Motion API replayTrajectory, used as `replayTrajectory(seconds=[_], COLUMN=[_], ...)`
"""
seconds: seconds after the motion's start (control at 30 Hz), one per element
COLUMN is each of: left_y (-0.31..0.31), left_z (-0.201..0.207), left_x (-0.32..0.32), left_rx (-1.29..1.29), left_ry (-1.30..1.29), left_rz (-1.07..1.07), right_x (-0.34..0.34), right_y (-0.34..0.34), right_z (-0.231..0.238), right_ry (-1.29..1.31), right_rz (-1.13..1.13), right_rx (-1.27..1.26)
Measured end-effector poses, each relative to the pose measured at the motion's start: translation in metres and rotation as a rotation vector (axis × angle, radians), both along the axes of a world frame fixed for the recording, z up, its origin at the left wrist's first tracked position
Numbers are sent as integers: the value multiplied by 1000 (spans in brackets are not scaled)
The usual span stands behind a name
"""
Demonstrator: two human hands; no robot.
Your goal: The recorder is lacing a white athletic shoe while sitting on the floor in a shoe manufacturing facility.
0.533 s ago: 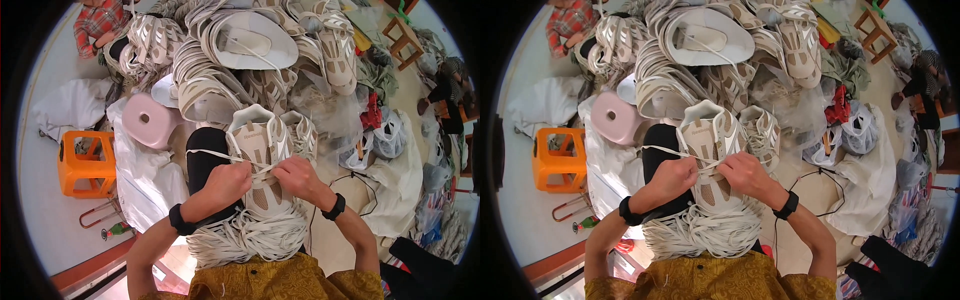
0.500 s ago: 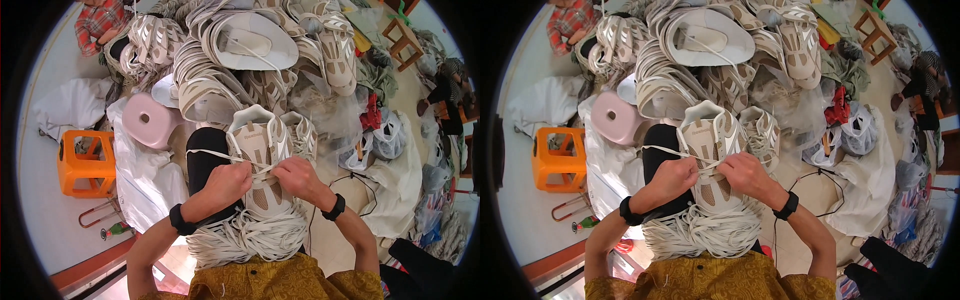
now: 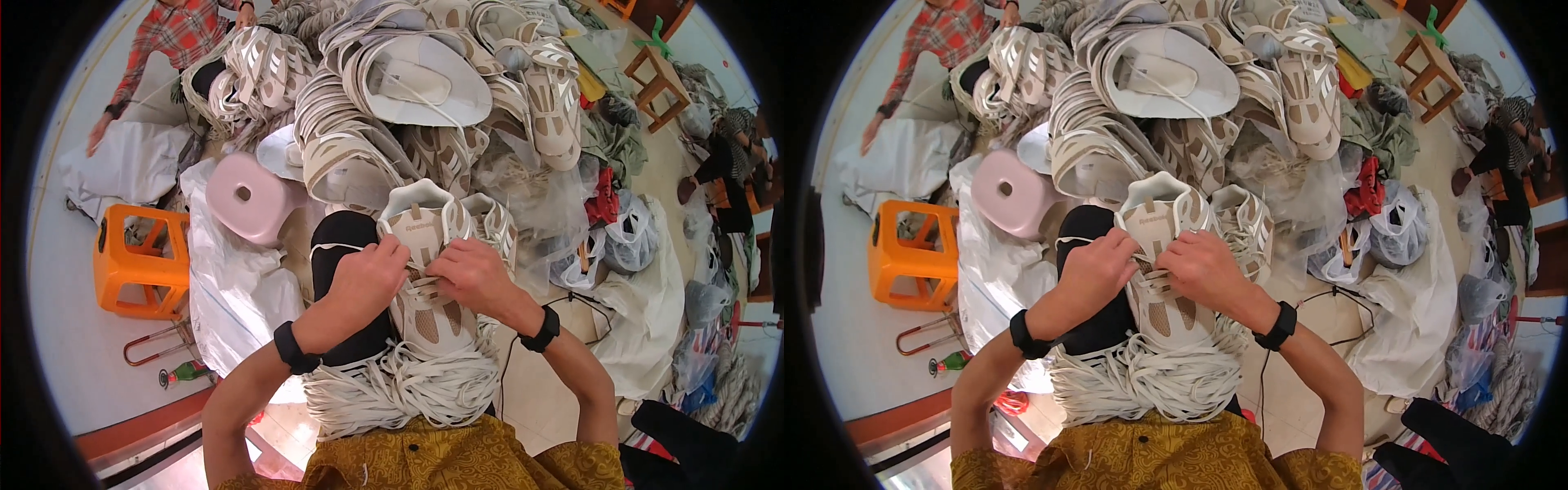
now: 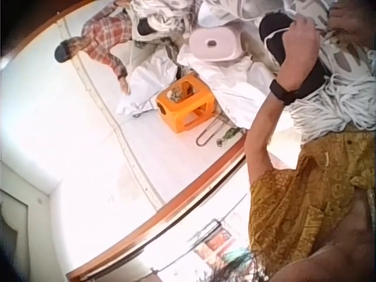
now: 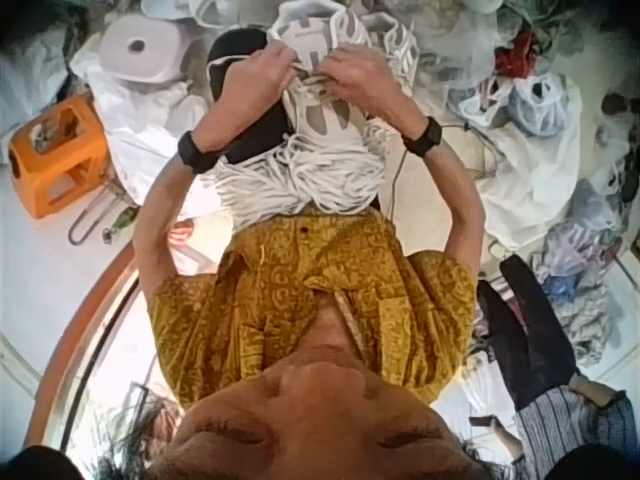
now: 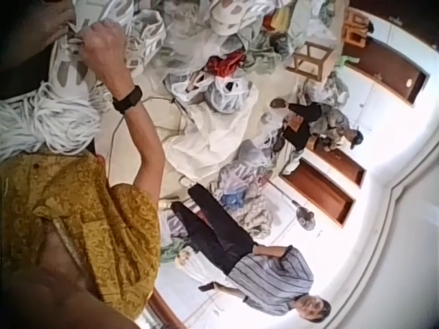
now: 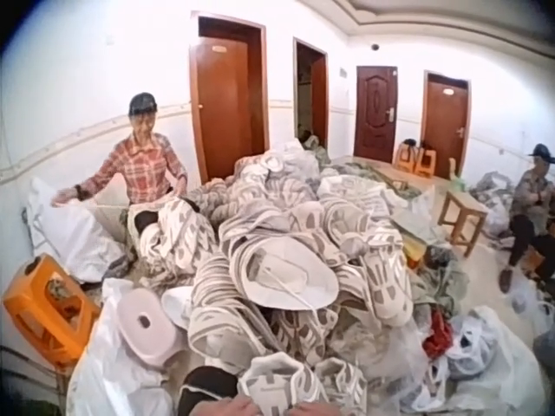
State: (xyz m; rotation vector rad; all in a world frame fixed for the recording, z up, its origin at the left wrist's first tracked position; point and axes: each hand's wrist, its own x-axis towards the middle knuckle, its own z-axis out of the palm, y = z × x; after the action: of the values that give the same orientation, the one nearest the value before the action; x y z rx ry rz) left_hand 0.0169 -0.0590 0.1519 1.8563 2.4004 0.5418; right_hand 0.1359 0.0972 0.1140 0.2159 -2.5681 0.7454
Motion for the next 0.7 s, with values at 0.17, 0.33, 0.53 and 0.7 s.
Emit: replayTrajectory(seconds=[0.17, 0.33, 0.53, 0.7], left_y=[-12, -6, -16, -19], left_z=[-6, -11, -11, -5], left_x=[-1, -2, -13, -21], left_rx=[-32, -76, -40, -42], left_ry=[174, 206, 91, 72], left_rz=[-44, -81, -58, -107], right_x=[2, 4, 11, 31], right_y=[4, 9, 13, 3], right_z=[12, -4, -1, 10], right_ry=[31, 8, -27, 29], right_rz=[22, -92, -95, -25], right_rx=[91, -28, -191, -85])
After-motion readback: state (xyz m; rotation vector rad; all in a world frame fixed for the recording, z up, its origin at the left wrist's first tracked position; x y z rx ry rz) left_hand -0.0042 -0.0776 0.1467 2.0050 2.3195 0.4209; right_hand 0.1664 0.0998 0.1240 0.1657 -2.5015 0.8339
